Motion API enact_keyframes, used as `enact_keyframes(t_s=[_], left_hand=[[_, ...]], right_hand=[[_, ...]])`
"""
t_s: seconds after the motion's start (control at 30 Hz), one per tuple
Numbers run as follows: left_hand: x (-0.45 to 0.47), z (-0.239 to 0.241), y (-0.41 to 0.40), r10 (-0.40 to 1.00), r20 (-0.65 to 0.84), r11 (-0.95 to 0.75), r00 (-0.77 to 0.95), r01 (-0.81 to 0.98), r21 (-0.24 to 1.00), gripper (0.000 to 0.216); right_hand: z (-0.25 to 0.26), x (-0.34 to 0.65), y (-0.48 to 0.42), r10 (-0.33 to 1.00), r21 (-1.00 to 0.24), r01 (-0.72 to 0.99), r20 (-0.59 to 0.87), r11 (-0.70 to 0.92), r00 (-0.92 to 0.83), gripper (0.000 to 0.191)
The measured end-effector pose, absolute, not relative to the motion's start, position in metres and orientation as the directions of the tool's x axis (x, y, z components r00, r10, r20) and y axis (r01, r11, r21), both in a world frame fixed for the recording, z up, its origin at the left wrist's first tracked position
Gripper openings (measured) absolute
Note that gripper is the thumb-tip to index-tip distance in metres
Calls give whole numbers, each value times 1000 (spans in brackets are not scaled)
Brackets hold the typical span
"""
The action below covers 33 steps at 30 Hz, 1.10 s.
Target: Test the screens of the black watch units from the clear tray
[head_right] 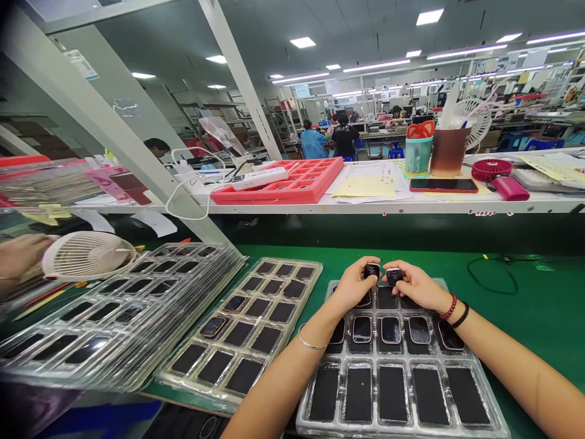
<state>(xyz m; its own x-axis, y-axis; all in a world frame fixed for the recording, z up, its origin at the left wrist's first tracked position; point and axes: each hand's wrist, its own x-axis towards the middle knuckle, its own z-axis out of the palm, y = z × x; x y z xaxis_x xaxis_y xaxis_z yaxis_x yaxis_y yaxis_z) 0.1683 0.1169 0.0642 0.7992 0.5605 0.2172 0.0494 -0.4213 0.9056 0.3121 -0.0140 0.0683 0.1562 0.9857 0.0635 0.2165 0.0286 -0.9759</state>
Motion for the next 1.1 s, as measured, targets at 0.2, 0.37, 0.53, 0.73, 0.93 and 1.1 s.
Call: enact_keyframes(t_s=[0.2, 0.37, 0.53, 0.73, 0.93, 1.1], left_hand=[[168, 64, 116, 557, 220, -419, 801, 42, 907, 49], [167, 64, 116, 550, 240, -431, 800, 25, 902, 41], [169, 61, 120, 538, 218, -376, 815, 0, 927, 36], [170, 60, 120, 548, 215, -384, 809, 14, 923, 53], [169, 64, 118, 540, 210, -364, 815, 2, 931, 42], [168, 66, 117, 554, 202, -374, 807, 25, 927, 50]], right_hand=[[68, 313, -13, 985, -978, 208, 61, 27, 162, 43], [66, 313, -13, 986, -976, 216, 61, 26, 158, 47], [67, 311, -15, 988, -969, 232, 117, 91, 102, 48], [68, 314, -13, 987, -973, 231, 57, 21, 152, 42], [67, 312, -14, 988, -974, 222, 77, 46, 134, 43], [67, 311, -15, 988, -964, 252, 113, 83, 107, 44]])
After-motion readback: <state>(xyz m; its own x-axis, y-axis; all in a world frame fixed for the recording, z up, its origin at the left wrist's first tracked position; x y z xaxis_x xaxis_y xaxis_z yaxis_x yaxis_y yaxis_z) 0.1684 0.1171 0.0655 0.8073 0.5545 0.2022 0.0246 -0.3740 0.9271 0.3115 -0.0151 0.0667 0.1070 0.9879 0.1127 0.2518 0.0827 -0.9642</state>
